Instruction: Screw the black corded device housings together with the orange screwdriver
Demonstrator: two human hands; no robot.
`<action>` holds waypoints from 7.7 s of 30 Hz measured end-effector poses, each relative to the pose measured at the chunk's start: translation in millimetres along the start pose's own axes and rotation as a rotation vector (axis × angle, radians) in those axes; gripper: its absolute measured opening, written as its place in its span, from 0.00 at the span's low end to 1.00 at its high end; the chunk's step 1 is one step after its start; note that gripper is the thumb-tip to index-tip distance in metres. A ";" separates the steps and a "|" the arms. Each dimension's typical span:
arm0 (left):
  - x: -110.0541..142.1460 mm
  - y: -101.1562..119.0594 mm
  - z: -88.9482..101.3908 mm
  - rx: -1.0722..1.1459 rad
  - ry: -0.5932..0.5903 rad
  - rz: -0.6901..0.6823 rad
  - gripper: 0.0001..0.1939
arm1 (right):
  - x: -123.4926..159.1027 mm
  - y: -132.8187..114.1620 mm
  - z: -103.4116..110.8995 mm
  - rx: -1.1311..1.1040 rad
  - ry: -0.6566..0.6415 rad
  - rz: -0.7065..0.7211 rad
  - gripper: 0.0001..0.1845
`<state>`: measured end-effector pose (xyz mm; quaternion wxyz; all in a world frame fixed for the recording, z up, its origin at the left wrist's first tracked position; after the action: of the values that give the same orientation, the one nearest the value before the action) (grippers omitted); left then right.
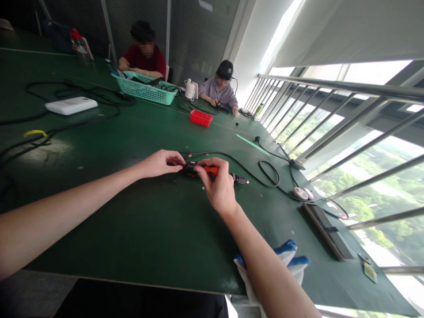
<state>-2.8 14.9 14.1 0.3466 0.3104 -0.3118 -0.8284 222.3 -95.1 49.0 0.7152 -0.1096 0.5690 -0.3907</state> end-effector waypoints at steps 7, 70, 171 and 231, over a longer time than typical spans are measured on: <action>-0.4 -2.3 -2.2 0.034 0.001 -0.003 0.15 | 0.9 1.4 -4.5 0.007 -0.070 -0.035 0.18; 3.7 14.2 -11.2 -0.123 0.091 -0.062 0.12 | -18.2 25.0 -5.5 0.400 -0.276 -0.124 0.09; 6.2 15.5 -9.3 -0.270 0.007 -0.127 0.21 | -8.8 -6.5 0.8 0.411 -0.037 0.208 0.13; 6.7 18.0 -7.1 -0.249 0.001 -0.092 0.21 | -20.3 5.1 26.2 0.457 0.120 0.143 0.14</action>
<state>5.4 -2.6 20.9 0.3443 0.2791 -0.1919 -0.8756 247.1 -85.3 69.3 0.7122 0.1190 0.5136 -0.4634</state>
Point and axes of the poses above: each hand's wrist, its own x-axis away from the middle knuckle, its own z-axis out of the back of the hand, y = z × x, the point moved 1 cm from there along -x, towards the middle knuckle, and after that the axes turned 11 degrees about -x, right-handed, at the moved point
